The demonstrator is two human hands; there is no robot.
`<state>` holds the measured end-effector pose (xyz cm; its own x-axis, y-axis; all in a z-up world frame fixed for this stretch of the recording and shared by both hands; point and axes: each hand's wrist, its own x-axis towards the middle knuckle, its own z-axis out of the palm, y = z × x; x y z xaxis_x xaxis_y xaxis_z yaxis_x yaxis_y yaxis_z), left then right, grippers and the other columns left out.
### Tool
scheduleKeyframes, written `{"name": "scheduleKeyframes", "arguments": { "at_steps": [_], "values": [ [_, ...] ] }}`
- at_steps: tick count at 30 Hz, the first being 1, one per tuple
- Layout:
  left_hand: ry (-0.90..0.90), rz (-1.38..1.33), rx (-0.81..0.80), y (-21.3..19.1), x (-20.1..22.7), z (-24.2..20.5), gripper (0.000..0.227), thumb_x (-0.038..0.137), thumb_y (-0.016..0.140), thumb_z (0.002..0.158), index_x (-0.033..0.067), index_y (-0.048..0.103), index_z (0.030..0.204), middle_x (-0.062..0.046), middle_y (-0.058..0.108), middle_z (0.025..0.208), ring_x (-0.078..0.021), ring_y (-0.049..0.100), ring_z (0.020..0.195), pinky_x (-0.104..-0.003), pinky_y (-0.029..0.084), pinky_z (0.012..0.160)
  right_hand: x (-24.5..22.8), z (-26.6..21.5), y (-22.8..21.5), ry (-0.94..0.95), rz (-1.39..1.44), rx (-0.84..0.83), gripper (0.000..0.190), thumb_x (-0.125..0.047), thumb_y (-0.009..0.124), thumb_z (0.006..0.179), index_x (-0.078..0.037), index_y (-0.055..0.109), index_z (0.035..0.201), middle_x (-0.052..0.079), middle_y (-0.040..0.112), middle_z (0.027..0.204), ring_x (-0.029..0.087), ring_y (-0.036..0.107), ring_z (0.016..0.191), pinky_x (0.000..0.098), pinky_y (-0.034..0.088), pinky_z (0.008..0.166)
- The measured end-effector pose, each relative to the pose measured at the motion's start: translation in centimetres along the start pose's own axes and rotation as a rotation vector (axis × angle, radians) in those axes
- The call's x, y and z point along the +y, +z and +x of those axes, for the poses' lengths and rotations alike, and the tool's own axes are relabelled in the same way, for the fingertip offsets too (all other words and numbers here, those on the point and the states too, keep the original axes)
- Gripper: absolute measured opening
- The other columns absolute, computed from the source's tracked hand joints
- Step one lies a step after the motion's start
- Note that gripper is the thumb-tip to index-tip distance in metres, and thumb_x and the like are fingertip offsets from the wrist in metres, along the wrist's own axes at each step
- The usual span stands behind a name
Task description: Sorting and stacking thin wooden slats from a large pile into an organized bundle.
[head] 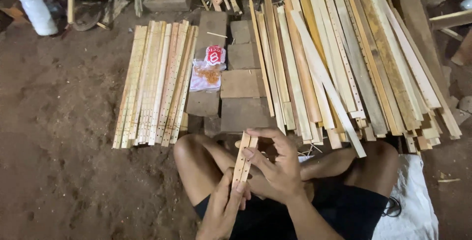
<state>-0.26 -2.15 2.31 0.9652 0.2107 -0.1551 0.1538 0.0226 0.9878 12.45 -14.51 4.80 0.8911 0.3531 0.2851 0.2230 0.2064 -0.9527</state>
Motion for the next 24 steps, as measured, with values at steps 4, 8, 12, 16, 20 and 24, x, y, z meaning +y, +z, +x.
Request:
{"name": "scheduleKeyframes", "arguments": {
  "at_steps": [4,8,12,16,20,24],
  "values": [
    [0.079,0.135,-0.011,-0.3,1.3,0.1,0.022,0.019,0.046,0.105,0.0017,0.058,0.113,-0.004,0.064,0.074,-0.0105,0.053,0.057,-0.025,0.048,0.053,0.0,-0.2,0.5,0.107,0.06,0.029,0.036,-0.005,0.076,0.084,0.003,0.065,0.118,0.014,0.072,0.11,0.016,0.069,0.083,0.0256,0.061,0.072],
    [0.036,0.191,0.069,-0.7,0.7,0.7,0.017,0.017,0.048,0.104,0.0027,0.058,0.102,-0.003,0.06,0.065,-0.0111,0.047,0.052,-0.028,0.043,0.048,2.5,1.0,1.3,0.138,0.122,-0.056,0.031,0.002,0.07,0.088,0.002,0.063,0.118,0.012,0.071,0.101,0.017,0.072,0.086,0.0247,0.059,0.073],
    [-0.141,0.213,0.198,-1.4,-1.4,1.5,0.029,0.028,0.044,0.105,0.0055,0.06,0.097,-0.006,0.053,0.054,-0.0153,0.043,0.048,-0.035,0.04,0.047,4.8,2.5,2.6,0.285,0.1,-0.159,0.033,-0.006,0.068,0.093,-0.004,0.064,0.125,0.008,0.075,0.094,0.015,0.073,0.086,0.0241,0.054,0.072],
    [-0.139,0.126,0.274,-3.7,-6.9,2.3,0.025,0.021,0.046,0.104,0.005,0.062,0.094,-0.006,0.056,0.06,-0.0158,0.044,0.048,-0.035,0.039,0.048,8.3,4.5,4.3,0.437,0.006,-0.141,0.035,-0.015,0.058,0.099,-0.01,0.066,0.133,0.0,0.061,0.088,0.009,0.049,0.079,0.023,0.041,0.074],
    [0.044,0.377,0.298,-5.5,-9.1,4.0,0.019,0.014,0.055,0.098,0.0048,0.064,0.113,-0.003,0.058,0.07,-0.0133,0.05,0.053,-0.028,0.041,0.048,14.5,8.9,5.6,0.539,-0.187,-0.181,0.033,-0.03,0.057,0.099,-0.009,0.069,0.121,0.003,0.078,0.1,0.008,0.059,0.07,0.0224,0.045,0.062],
    [-0.315,-0.013,0.245,-6.1,-8.7,5.6,0.031,0.028,0.048,0.102,0.0047,0.069,0.099,-0.004,0.061,0.059,-0.0147,0.054,0.052,-0.029,0.044,0.053,24.4,12.4,6.2,0.244,-0.476,-0.181,0.032,-0.038,0.061,0.097,-0.012,0.072,0.112,0.002,0.08,0.095,0.007,0.058,0.053,0.0205,0.039,0.043]
  ]
}}
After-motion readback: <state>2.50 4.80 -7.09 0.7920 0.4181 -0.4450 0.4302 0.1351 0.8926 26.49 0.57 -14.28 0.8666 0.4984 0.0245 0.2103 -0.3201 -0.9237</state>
